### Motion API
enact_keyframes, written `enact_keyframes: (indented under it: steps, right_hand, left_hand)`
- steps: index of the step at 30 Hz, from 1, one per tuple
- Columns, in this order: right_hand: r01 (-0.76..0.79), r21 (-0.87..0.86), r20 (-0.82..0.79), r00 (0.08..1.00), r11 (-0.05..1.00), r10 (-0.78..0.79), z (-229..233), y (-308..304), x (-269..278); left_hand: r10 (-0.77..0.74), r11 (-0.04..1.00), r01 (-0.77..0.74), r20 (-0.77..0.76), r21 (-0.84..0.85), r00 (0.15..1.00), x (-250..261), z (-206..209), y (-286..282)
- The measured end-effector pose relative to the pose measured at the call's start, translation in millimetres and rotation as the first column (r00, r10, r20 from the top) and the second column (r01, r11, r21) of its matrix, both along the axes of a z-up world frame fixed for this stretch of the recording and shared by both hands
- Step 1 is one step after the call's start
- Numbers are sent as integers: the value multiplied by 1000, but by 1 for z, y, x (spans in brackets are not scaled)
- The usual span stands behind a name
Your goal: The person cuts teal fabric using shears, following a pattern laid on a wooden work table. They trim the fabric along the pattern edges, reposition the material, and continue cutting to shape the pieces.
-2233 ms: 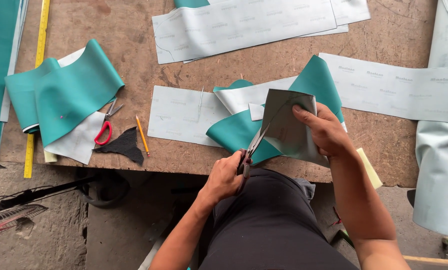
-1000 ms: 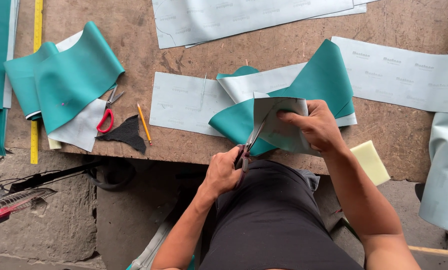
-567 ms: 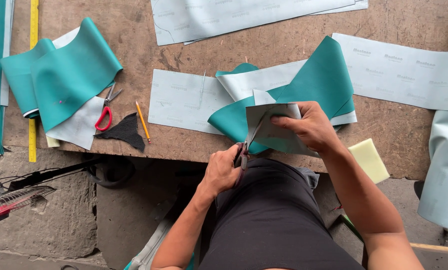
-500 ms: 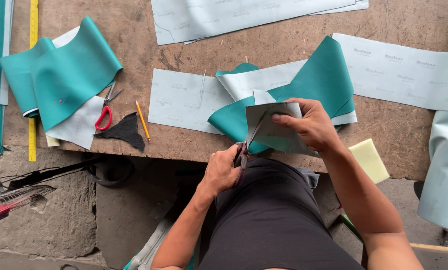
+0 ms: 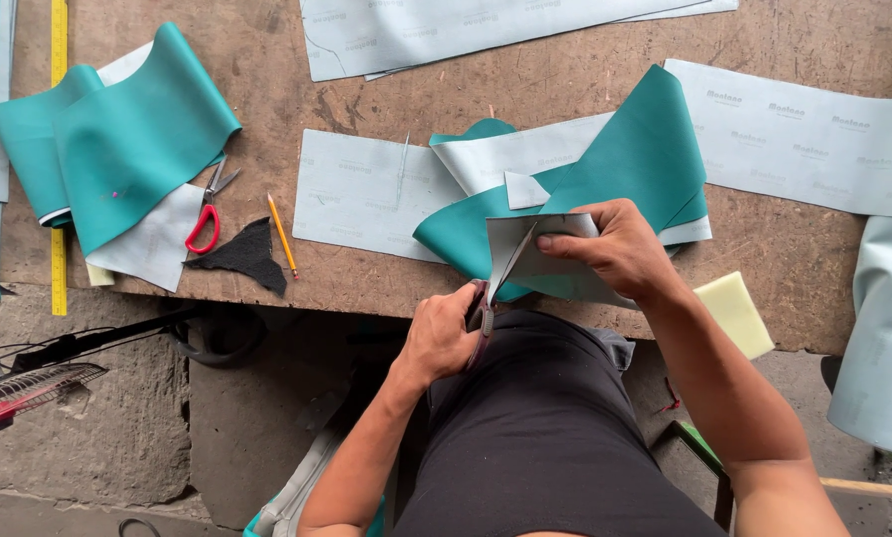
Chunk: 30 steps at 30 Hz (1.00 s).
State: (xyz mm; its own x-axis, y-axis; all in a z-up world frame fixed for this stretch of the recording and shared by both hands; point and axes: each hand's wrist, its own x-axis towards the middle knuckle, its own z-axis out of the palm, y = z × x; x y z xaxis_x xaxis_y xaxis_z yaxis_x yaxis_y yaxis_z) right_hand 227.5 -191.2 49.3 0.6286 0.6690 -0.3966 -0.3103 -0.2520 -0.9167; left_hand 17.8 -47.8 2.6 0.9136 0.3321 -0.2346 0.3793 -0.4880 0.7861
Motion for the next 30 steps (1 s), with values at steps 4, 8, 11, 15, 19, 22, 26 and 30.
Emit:
enact_keyframes:
  steps: [4,8,11,15,19,22,26,30]
  right_hand:
    - [-25,-21,-4,1000,999,25,-6,-1,1]
    - [-27,-20,-4,1000,999,27,-25,-8,3]
    - [-29,-21,12,1000,999,29,-39,-15,6]
    - [-11,-17,19,1000,1000,11,-37,-16,7]
    - [-55,-100,33,998,993,59,-25,-15,7]
    - [-99,-122,49,993,988,106,-31,-14,4]
    - [-110,-129,30,993,985,115,-29,-9,0]
    - [-131,-146,20,991,981,135,-34,-11,1]
  left_hand:
    - [-14,1000,14,-14,-16,1000,-4,-10,0]
    - [-18,1000,18,-22,0,1000,-6,-13,0]
    - [-21,1000,20,-24,-11,1000,-7,-14,2]
    - [-35,999,35,-33,-7,999,-10,-16,4]
    - [-44,999,46,-46,29,998,-10,-10,4]
    - [-59,998,60,-56,20,997,-7,1,5]
    - [-70,997,71,-49,22,996,-7,0,6]
    - [-87,995,89,-57,35,995,-9,-4,6]
